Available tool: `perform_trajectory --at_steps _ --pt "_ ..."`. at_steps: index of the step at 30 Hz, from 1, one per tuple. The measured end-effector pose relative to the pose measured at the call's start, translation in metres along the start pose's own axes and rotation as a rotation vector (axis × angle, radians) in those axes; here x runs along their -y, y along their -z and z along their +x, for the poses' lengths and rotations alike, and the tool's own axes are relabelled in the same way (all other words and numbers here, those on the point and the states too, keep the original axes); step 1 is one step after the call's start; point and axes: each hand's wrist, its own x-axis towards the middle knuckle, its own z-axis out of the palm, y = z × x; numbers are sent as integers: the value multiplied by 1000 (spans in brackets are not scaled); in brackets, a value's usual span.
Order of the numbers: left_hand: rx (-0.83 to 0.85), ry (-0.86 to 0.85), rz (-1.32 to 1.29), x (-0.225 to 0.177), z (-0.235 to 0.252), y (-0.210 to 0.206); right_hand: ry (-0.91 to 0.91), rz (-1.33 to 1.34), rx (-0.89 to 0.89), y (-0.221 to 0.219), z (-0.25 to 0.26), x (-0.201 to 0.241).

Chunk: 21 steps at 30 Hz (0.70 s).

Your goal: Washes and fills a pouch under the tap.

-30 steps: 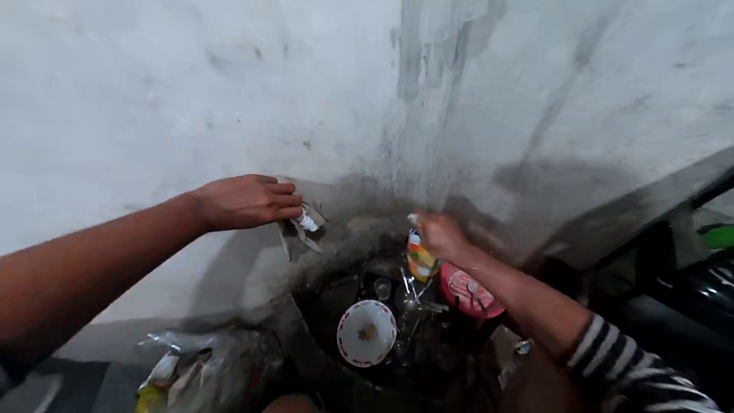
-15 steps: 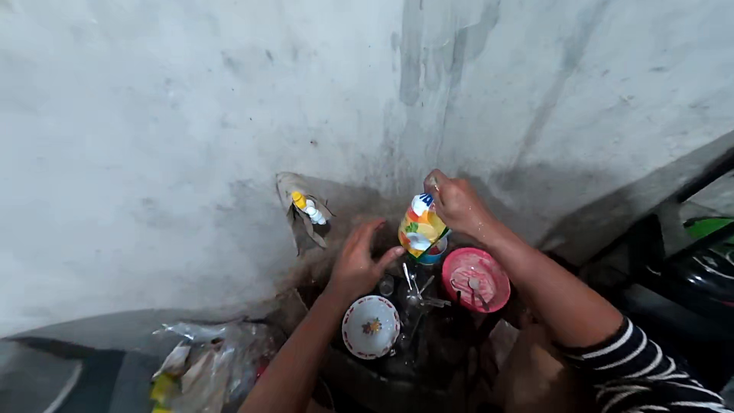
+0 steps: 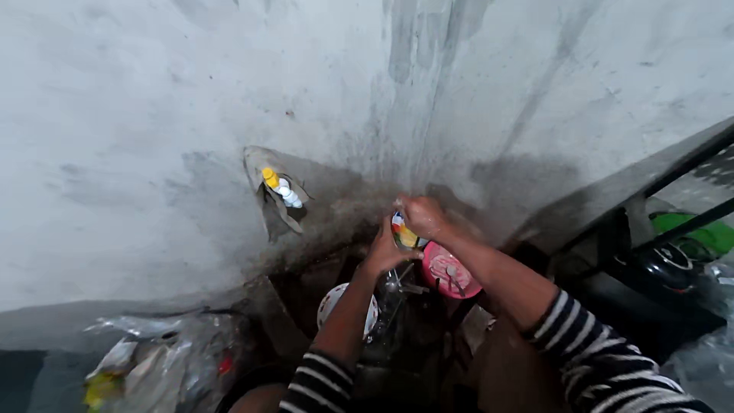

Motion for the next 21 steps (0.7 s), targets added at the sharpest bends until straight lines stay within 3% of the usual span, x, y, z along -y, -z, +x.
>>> perform_trajectory --at_steps 2,4,7,9,15,21 --pt "-45 -1 -41 7 -8 -17 14 7 -89 29 0 -3" --pt "-95 1 -116 13 0 -38 -28 56 -126 31 -1 -8" --pt "-78 77 -257 44 10 -78 -135 156 108 -25 -2 -35" --pt "-46 82 -414 62 7 -96 -181 161 229 -38 6 -57" --pt "197 223 -655 63 38 -145 -437 181 466 -59 57 -120" --pt "162 487 -1046 75 47 -194 -604 133 668 -128 100 -184"
